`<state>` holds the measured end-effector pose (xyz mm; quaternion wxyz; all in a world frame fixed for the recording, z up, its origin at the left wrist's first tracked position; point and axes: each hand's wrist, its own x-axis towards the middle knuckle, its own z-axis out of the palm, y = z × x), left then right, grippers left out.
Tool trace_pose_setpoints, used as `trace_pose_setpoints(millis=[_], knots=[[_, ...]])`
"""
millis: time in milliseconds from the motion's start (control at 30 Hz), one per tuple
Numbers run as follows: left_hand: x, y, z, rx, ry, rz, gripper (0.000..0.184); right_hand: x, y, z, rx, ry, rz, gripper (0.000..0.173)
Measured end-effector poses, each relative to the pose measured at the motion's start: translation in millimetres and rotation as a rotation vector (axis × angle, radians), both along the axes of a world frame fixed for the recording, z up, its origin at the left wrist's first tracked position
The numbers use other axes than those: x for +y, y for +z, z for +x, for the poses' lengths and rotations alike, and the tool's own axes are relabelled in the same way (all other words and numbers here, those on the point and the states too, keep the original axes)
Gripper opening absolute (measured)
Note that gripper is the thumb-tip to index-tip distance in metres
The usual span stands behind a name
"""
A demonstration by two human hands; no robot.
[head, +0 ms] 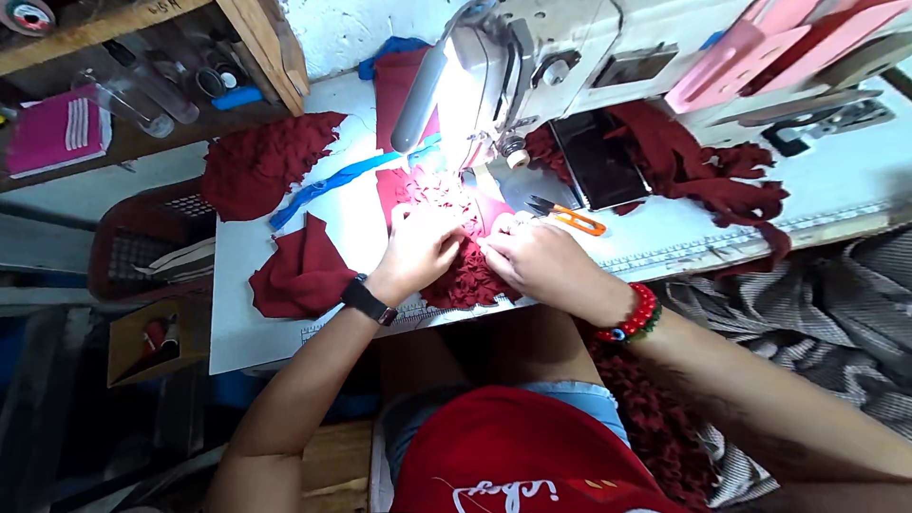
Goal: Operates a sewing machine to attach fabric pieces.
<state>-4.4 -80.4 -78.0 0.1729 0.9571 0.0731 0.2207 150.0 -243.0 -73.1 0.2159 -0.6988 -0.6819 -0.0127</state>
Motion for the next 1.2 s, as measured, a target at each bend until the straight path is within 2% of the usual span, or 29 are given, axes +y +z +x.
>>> trace_pose_setpoints(millis=[167,267,367,467,600,800,1200], knots=[[13,-6,26,-0.048,0.163,-0.01,0.026,13,2,16,0.016,0.005,-0.045,0.012],[11,-7,30,0.01,0.181,0.066,0.023,14,0,17,-0.055,-0.032,-0.073,0.024],[15,-11,28,-0.008,0.182,0.026,0.02,14,2,18,-0.139,-0.015,-0.091,0.044],[17,-13,25,-0.017,0.141,0.022,0.021,12,2,16,-0.234,0.021,-0.053,0.04],[22,-16,29,-0.021,0.089,0.145,0.019,15,7,19,-0.308,0.039,-0.095,0.041],[22,-12,28,0.038,0.083,0.162,0.02,29,7,41,-0.211,0.111,-0.205,0.051],[25,-17,38,0.035,0.186,0.179,0.021,29,-1,38,-0.191,0.041,-0.174,0.052]])
